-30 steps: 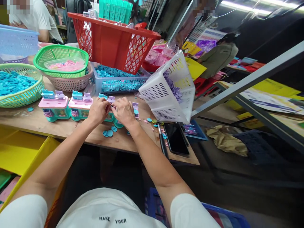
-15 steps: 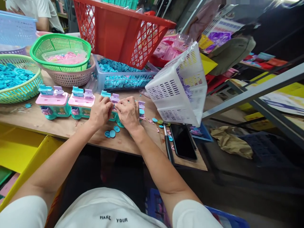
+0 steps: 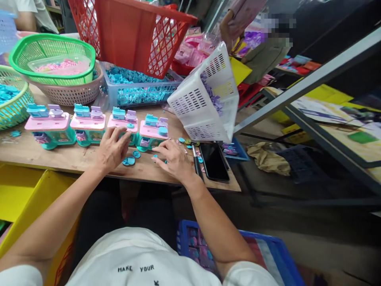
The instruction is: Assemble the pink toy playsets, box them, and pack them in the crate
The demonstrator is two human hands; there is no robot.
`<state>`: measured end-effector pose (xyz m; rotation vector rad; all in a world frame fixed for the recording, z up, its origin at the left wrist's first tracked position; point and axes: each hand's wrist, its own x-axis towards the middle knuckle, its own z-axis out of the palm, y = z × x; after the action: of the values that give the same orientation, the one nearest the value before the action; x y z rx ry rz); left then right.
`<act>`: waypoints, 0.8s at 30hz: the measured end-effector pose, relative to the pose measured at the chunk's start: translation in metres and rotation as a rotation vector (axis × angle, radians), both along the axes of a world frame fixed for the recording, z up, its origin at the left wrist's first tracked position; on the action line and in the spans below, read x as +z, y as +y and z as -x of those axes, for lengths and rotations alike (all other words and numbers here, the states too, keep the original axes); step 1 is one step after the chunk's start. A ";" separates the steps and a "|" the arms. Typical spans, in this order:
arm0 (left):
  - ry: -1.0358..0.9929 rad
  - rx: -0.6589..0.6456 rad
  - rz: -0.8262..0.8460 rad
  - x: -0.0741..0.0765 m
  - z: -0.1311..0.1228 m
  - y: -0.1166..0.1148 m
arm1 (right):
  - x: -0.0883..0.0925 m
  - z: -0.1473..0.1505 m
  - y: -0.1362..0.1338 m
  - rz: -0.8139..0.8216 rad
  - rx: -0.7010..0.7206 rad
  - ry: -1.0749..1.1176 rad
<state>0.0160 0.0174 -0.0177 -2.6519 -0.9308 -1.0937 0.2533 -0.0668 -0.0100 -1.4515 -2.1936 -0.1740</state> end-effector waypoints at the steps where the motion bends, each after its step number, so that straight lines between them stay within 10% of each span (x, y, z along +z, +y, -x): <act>1: 0.001 -0.037 0.006 -0.004 -0.004 -0.007 | -0.009 -0.008 -0.008 0.019 -0.012 -0.013; 7: -0.035 -0.155 0.111 -0.014 -0.029 -0.022 | -0.035 -0.018 -0.010 0.059 -0.088 0.022; 13: -0.293 -0.276 0.607 0.007 -0.015 -0.027 | -0.012 0.024 0.001 0.010 0.097 0.400; 19: -0.847 -0.130 0.962 0.019 -0.010 -0.013 | 0.014 0.071 0.037 -0.054 0.086 0.564; 24: -0.825 0.013 0.787 0.001 0.002 -0.008 | 0.006 0.100 0.059 -0.059 0.100 0.455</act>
<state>0.0144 0.0091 -0.0166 -2.6564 -1.8190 -2.2831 0.1531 -0.0075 -0.0038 -1.2046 -1.8639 0.1166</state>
